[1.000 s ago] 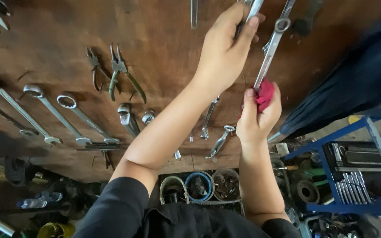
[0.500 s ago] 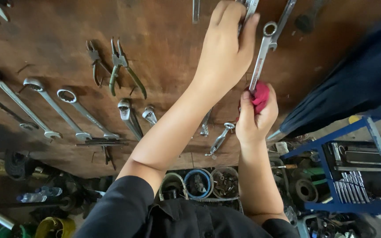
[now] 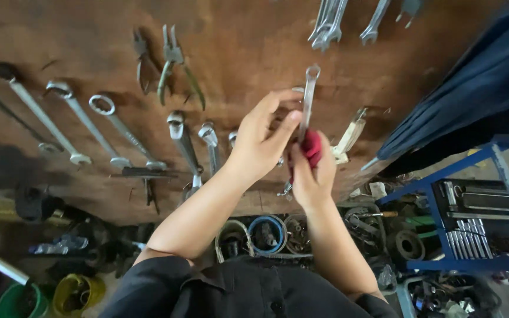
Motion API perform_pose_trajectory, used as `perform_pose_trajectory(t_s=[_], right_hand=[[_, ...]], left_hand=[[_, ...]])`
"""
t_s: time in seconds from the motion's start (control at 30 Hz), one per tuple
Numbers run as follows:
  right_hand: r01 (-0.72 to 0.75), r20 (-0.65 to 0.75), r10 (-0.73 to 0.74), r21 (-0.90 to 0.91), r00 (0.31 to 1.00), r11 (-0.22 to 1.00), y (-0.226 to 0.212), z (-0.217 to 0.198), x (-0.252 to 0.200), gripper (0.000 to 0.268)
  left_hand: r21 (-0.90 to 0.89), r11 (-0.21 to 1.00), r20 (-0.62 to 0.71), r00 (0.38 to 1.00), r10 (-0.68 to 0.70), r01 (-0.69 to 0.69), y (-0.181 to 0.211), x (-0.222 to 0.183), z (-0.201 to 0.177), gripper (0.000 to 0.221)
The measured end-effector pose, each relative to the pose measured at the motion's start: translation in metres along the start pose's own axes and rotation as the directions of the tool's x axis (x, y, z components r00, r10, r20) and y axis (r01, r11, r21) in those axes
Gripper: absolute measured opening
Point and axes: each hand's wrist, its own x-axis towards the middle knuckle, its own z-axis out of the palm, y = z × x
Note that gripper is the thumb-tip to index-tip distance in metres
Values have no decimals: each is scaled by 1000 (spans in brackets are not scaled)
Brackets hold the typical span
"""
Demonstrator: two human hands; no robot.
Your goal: Cleaning a variety of wrenches using a red cloth and organizing them on a tool board.
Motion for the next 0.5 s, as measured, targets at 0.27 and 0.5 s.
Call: perform_pose_trajectory(t_s=[0.27,0.5], right_hand=[[-102,315,141,-138,939,985,9,22,-72,36],[-166,500,201,-114,843,980,43,25,-143,42]], left_hand=[[-112,990,-25,996,82,-84,-33,-90,-38,22],[10,944,-206,925,-320,329,-27,-165,-70,19]])
